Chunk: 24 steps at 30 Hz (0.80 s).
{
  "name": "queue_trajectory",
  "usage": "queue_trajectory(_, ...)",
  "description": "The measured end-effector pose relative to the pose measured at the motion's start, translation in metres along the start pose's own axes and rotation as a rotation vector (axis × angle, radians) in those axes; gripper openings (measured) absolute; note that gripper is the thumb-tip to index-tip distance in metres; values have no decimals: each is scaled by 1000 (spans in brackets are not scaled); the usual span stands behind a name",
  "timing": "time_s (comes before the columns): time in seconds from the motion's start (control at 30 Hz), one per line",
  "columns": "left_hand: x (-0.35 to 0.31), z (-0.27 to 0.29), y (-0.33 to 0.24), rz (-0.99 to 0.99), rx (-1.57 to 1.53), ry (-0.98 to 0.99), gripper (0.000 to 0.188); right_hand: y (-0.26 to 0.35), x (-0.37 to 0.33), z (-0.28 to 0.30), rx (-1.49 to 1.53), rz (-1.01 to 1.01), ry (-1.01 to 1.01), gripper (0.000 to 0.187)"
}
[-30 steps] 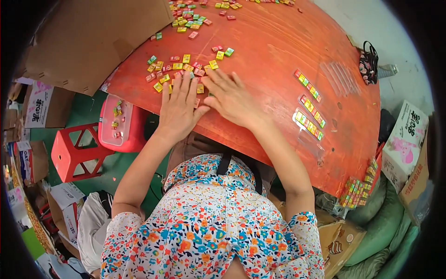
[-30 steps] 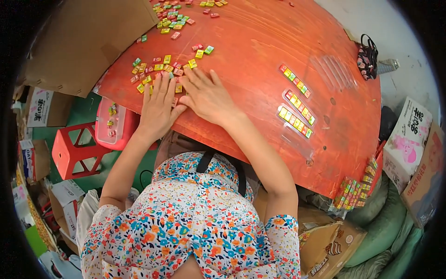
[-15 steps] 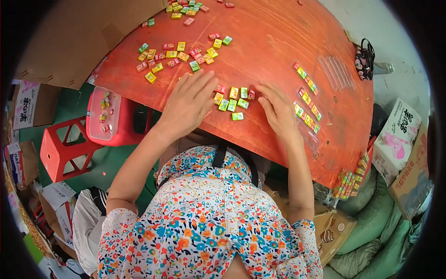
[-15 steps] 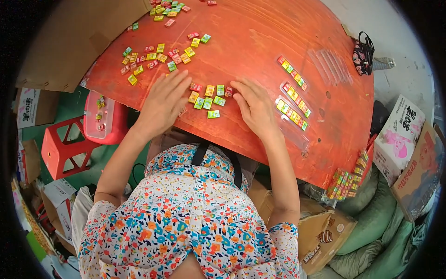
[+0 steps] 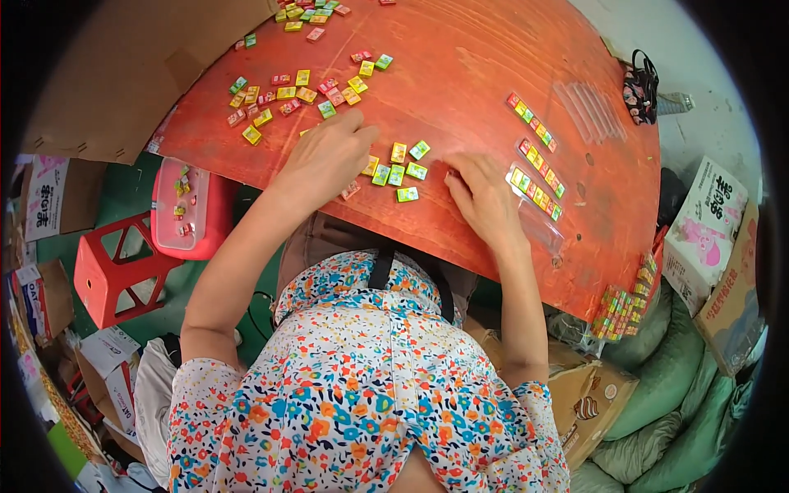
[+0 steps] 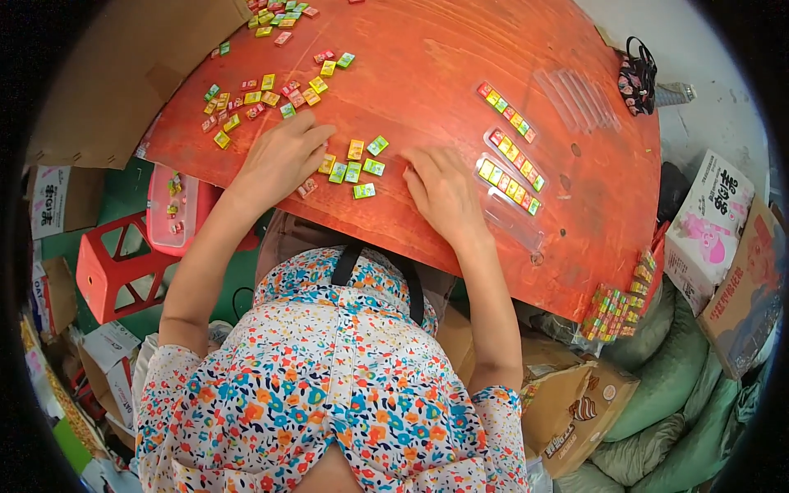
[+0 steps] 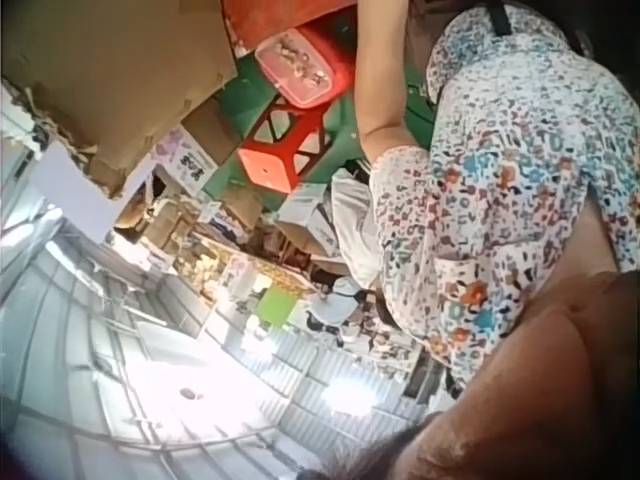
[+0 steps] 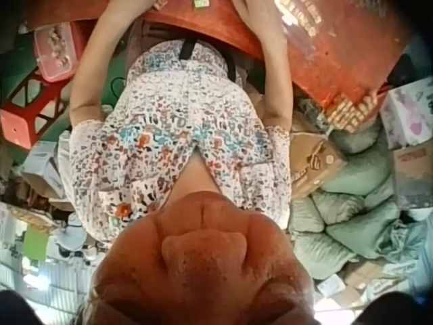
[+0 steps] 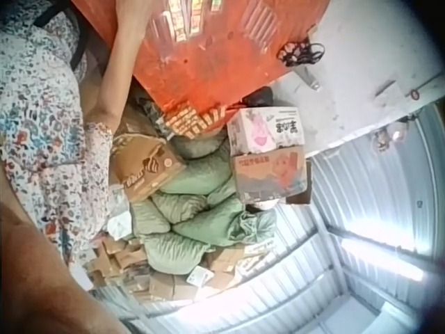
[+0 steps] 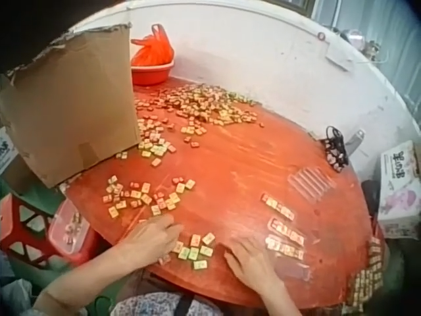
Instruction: Sorting small colorful rectangular items and arranging them into clear plastic blister trays.
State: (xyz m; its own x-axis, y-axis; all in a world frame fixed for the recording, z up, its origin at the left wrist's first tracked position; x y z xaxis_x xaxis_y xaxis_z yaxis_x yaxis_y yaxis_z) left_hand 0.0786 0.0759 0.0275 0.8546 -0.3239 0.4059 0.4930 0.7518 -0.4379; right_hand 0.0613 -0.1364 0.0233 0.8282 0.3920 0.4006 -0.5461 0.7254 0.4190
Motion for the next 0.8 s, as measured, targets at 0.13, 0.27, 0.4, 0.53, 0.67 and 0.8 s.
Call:
queue_trajectory(0.13,-35,13,-27,132,-53,-77,6,10,-26,-1,122,63,-13,24)
queue_trajectory(0.27,-62,-6,-42,213,-199,-43,7,25,-26,-3,143,131,7,26)
queue_trajectory(0.4,-66,-13,-46,189,-174,-43,8,37,-9,-3,99,139,-36,28)
queue_trajectory(0.53,-65,-6,-53,109,-221,-65,19,50,0,-16,5,214,-16,27)
queue_trajectory(0.67,-72,-9,-53,4,-218,-8,27,45,1,-11,-35,155,-43,26)
queue_trajectory(0.8,-64,-15,-54,78,-255,28,27,24,-11,13,39,-131,-115,25)
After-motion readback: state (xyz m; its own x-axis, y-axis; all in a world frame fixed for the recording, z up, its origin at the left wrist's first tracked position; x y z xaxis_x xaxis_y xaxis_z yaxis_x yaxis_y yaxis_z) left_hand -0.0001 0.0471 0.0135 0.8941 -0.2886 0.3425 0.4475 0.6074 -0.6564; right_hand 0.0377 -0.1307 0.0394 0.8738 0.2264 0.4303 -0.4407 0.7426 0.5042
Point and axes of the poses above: each hand's wrist, its own x-axis towards the middle knuckle, its own z-axis out of the back of the hand, y = z × x, the point moved 6 cm from there along x, towards the middle knuckle, and after that the axes turned 8 degrees about -y, right-handed, at the moved point
